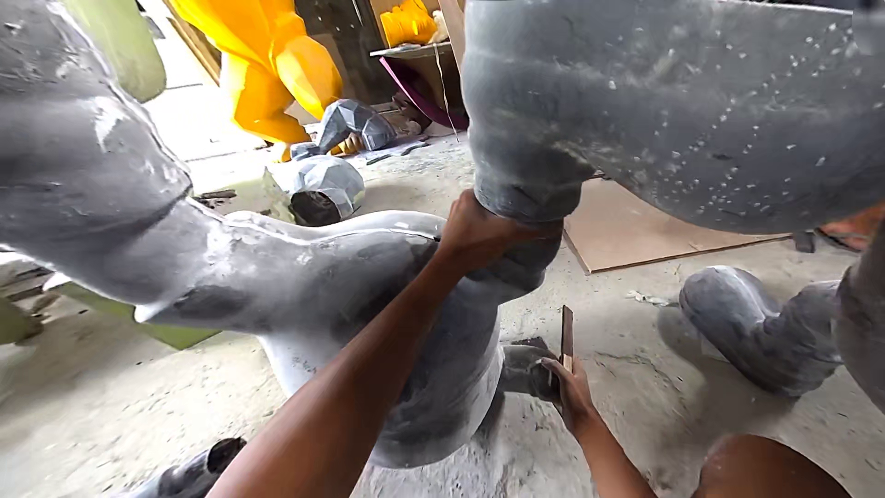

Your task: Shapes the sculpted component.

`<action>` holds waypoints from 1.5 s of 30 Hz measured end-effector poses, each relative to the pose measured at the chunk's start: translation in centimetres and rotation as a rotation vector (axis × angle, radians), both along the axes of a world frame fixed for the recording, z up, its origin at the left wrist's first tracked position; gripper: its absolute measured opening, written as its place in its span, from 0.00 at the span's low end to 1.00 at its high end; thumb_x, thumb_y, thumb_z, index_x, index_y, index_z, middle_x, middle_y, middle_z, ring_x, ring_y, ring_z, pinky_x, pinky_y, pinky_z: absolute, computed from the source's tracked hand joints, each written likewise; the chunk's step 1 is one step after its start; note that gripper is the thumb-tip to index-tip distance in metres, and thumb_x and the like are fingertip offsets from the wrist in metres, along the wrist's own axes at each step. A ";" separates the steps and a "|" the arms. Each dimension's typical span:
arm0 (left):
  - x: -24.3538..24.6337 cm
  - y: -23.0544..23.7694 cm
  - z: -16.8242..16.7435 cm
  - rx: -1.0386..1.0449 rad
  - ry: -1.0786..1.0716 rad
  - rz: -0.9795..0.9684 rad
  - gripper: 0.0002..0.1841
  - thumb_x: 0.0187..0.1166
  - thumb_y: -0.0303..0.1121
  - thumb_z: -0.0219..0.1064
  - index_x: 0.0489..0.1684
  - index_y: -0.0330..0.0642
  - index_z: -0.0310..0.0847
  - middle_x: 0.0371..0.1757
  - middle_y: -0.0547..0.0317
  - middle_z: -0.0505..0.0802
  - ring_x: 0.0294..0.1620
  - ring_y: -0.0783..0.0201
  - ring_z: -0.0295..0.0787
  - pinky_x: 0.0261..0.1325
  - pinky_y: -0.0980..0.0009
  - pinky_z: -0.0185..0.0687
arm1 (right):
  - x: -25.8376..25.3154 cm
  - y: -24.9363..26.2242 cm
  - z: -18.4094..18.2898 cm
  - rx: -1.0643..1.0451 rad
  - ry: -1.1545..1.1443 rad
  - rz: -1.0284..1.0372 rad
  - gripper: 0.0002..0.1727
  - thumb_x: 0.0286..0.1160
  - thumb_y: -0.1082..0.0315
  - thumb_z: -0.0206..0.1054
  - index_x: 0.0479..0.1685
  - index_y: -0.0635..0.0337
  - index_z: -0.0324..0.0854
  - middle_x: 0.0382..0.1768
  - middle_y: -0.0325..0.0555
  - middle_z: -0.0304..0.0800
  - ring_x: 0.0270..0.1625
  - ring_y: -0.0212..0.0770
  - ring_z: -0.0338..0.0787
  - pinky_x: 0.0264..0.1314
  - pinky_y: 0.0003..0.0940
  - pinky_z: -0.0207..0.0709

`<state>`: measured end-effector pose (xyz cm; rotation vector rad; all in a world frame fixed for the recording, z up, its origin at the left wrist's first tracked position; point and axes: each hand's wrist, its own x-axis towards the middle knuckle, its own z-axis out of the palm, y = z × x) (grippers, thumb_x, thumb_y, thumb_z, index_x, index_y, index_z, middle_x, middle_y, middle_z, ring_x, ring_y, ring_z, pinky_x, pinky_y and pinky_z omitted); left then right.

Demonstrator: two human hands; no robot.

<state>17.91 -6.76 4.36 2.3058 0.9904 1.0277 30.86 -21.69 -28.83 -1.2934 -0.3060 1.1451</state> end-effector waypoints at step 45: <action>-5.3 2.7 0.9 -0.149 -0.092 -0.317 0.27 0.58 0.50 0.87 0.53 0.46 0.88 0.45 0.68 0.97 0.49 0.75 0.95 0.57 0.72 0.93 | -3.4 -0.5 1.1 0.050 0.160 0.153 0.35 0.84 0.68 0.64 0.89 0.50 0.54 0.66 0.65 0.83 0.56 0.62 0.92 0.51 0.59 0.91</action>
